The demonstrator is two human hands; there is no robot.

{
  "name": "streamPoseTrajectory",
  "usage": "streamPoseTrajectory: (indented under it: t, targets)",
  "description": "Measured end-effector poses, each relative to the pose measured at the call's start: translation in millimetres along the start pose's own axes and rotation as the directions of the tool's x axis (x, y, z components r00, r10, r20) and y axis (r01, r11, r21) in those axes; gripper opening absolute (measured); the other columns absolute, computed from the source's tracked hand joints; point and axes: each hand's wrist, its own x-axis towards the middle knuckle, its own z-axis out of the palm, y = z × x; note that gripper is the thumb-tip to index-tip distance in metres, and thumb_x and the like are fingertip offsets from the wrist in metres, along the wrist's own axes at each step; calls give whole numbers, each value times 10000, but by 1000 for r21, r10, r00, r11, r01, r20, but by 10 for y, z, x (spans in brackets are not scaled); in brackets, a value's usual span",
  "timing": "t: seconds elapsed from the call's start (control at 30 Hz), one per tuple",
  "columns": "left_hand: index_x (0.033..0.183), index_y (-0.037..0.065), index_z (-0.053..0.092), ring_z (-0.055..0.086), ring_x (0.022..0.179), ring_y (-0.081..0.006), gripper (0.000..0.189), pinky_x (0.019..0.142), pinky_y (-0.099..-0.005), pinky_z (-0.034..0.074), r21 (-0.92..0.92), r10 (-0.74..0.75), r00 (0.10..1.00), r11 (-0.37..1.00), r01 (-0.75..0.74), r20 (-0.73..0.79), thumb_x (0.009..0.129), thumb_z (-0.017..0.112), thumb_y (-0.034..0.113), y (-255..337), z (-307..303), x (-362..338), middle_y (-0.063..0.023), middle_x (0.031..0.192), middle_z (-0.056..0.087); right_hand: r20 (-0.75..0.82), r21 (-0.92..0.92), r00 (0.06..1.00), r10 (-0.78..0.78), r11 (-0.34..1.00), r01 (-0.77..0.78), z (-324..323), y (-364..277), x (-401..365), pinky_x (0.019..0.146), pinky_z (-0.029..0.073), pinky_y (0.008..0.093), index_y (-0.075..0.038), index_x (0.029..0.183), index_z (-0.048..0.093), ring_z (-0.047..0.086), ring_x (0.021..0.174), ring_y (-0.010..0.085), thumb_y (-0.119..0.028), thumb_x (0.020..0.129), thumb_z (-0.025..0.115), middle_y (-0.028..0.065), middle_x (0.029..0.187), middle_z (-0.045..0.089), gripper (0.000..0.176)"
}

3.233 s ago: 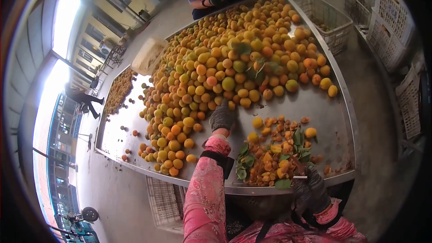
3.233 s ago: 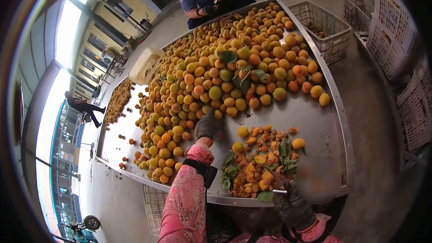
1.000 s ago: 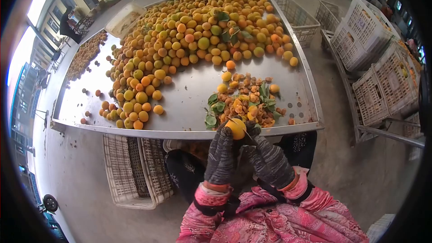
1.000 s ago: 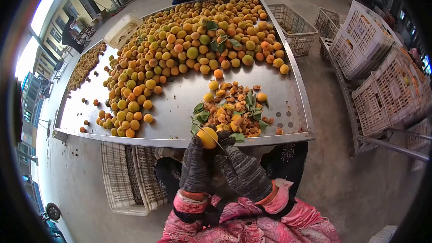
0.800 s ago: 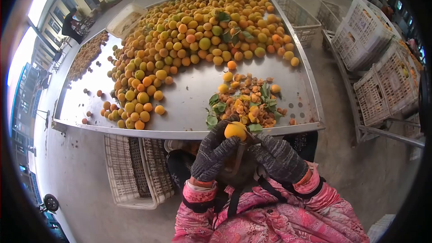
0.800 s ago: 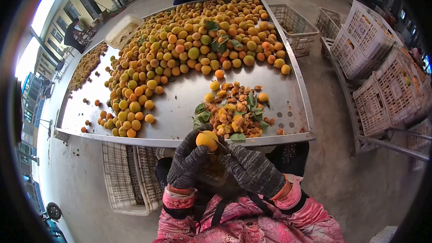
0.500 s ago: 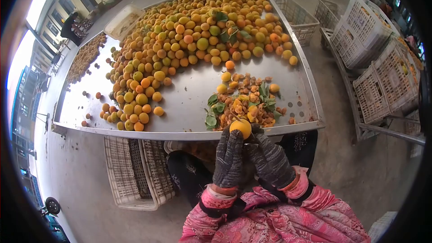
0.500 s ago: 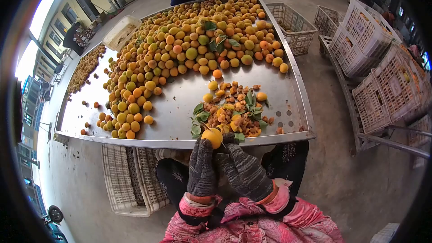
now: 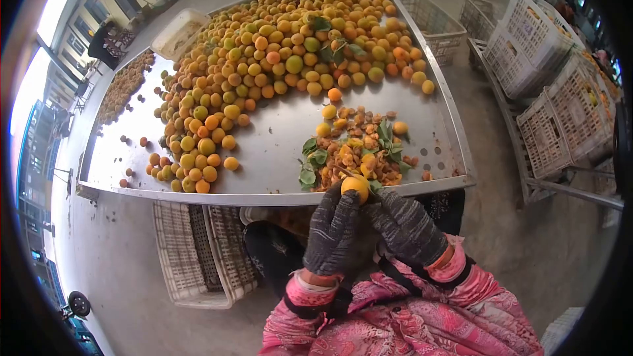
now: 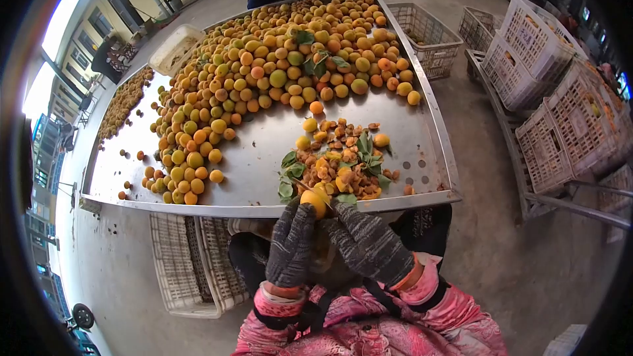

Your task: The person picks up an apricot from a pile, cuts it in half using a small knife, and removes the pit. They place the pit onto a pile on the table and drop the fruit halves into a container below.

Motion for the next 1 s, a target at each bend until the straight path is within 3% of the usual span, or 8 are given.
streamPoseTrajectory:
  t: [0.07,0.17,0.27,0.33,0.47,0.57,0.63,1.0]
  targets:
    - [1143,-46,477,557,867,-179,320,762,-265,444,-116,-80,993,989,90,90,867,540,104,76,-64,48,-138,978,572,20,-283,962,-272,922,266,-18,32,-1,778,473,382,46,1106,536,580,901,330,-95,831,546,218,1050,563,309]
    - [1159,-49,457,532,835,-117,334,736,-237,432,-90,-60,989,993,72,133,876,537,110,-4,-116,76,-102,920,580,250,247,921,298,900,-358,68,-29,12,764,477,386,54,1101,536,582,880,332,-105,820,561,205,1048,568,323]
    - [1210,-42,422,546,924,-196,419,809,-289,435,-6,-50,997,999,51,61,825,567,40,-195,-114,-3,-153,1023,558,-24,-129,994,-103,987,99,211,-8,-33,728,484,399,66,1100,527,591,831,344,-109,818,565,224,1043,568,334]
    - [1246,-34,400,503,1048,-304,534,894,-364,411,632,497,858,626,-456,127,744,579,-35,-404,-128,-9,-203,1149,492,-59,-58,998,-14,998,11,355,9,-64,695,487,411,69,1106,518,597,779,358,-120,822,562,242,1036,567,344]
    - [1239,-29,411,506,1046,-300,543,894,-367,415,786,607,754,327,-524,251,726,589,-34,-357,-124,-27,-194,1156,492,-59,-32,995,81,996,-83,254,-108,-36,679,486,421,69,1115,510,599,741,367,-118,835,545,254,1023,566,339]
    - [1179,-33,449,545,919,-180,404,804,-292,443,-200,-118,993,973,113,-13,803,581,31,-78,19,24,-118,1028,566,21,165,965,261,951,-261,193,-85,-39,737,484,413,57,1128,512,589,838,371,-129,804,571,245,1076,549,378]
    - [1136,-25,476,545,913,-143,324,794,-265,440,-160,-24,999,987,27,24,837,555,71,1,3,-8,-86,989,581,62,-124,968,-241,961,247,108,67,-66,832,459,411,39,1137,518,549,972,377,-107,770,570,239,1145,516,398]
    - [1160,-35,472,542,1004,-234,322,860,-333,435,81,194,980,977,-197,50,878,516,115,-274,3,-32,-165,1124,537,103,-73,989,-107,991,115,171,131,-113,878,436,399,27,1134,525,521,1036,376,-73,774,567,237,1141,513,376]
